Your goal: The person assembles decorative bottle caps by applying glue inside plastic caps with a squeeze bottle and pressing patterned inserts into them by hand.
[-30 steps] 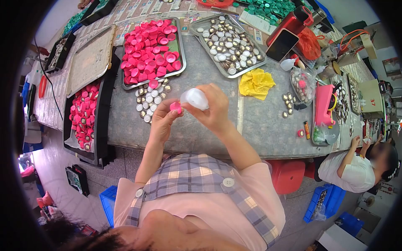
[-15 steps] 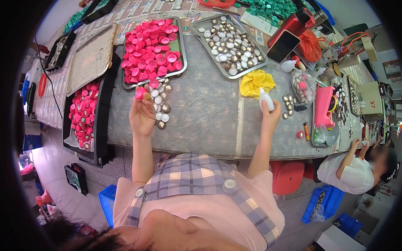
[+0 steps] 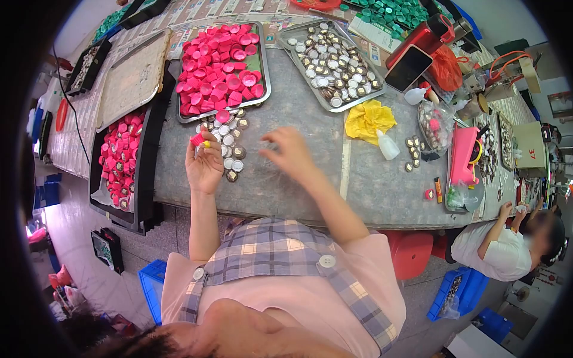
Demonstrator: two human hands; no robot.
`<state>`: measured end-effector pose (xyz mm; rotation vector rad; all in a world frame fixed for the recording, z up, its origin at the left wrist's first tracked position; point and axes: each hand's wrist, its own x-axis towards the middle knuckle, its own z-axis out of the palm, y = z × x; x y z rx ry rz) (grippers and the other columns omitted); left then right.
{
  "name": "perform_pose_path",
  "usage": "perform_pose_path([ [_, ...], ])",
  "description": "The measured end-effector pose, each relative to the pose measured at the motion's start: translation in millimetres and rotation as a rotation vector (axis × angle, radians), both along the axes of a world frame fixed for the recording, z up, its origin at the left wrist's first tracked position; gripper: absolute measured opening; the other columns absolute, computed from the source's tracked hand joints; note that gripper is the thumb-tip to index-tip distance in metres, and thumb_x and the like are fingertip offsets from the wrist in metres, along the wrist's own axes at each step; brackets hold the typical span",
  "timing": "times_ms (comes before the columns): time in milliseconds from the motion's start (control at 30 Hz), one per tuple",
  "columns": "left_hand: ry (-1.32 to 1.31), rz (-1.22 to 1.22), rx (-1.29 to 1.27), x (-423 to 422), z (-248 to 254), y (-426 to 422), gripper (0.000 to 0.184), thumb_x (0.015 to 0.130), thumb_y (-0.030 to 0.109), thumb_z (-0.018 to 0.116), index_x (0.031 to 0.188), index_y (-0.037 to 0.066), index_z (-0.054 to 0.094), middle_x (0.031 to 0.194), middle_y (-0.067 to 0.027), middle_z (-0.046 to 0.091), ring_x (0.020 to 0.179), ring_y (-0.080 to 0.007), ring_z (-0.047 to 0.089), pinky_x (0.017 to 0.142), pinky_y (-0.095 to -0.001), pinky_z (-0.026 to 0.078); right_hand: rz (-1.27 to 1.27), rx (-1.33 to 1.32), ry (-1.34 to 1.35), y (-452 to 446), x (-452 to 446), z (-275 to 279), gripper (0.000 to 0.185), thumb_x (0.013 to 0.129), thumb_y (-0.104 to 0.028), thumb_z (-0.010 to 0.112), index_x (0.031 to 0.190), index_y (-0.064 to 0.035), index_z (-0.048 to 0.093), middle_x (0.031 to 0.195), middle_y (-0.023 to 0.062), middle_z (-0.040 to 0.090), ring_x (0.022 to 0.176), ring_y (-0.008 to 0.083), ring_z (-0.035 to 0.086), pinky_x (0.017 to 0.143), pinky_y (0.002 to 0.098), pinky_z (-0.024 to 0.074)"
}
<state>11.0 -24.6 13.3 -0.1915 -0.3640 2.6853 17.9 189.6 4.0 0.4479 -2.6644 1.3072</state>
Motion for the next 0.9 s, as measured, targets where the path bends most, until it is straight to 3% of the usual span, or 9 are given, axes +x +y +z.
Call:
perform_pose_path([
  [233, 0.060, 0.070, -0.245, 6.3, 0.6, -6.7, 0.029, 0.086, 0.018, 0.043, 0.112, 0.005, 0.047, 0.101, -0.0120, 0.052, 0.080, -0.0179, 0.051, 0.071, -0.0274, 0.046, 0.004, 0.288, 0.099, -59.9, -10.1, -23.5, 0.033, 0.061, -0.031, 0.069, 0.083, -0.0099, 0.056, 0.083, 0.0056, 0.049, 0.086, 0.0240, 0.045, 0.074, 0.0359, 0.0336],
  [500, 0.041, 0.024, -0.557, 10.0, -5.4, 14.6, 0.037, 0.084, 0.016, 0.048, 0.119, 0.005, 0.042, 0.108, -0.0132, 0.050, 0.081, -0.0185, 0.055, 0.071, -0.0276, 0.048, -0.103, 0.304, 0.080, 16.5, 16.0, -12.5, 0.034, 0.060, -0.023, 0.070, 0.089, -0.0097, 0.057, 0.083, 0.0055, 0.048, 0.085, 0.0244, 0.045, 0.073, 0.0350, 0.0357],
  [633, 0.044, -0.048, -0.666, 15.5, -11.0, 30.4, 0.041, 0.084, 0.017, 0.050, 0.122, 0.005, 0.039, 0.108, -0.0124, 0.052, 0.080, -0.0166, 0.057, 0.070, -0.0277, 0.050, -0.247, 0.194, 0.060, 22.9, 28.2, -15.6, 0.032, 0.061, -0.020, 0.069, 0.089, -0.0103, 0.059, 0.081, 0.0046, 0.049, 0.081, 0.0235, 0.045, 0.074, 0.0340, 0.0360],
  [900, 0.124, -0.086, -0.862, 22.3, -15.1, 44.9, 0.035, 0.084, 0.015, 0.050, 0.118, 0.006, 0.042, 0.106, -0.0107, 0.054, 0.084, -0.0159, 0.057, 0.073, -0.0278, 0.049, -0.226, 0.224, 0.108, 17.4, 24.2, -23.2, 0.030, 0.061, -0.021, 0.070, 0.087, -0.0092, 0.059, 0.078, 0.0039, 0.049, 0.079, 0.0225, 0.045, 0.072, 0.0331, 0.0356],
])
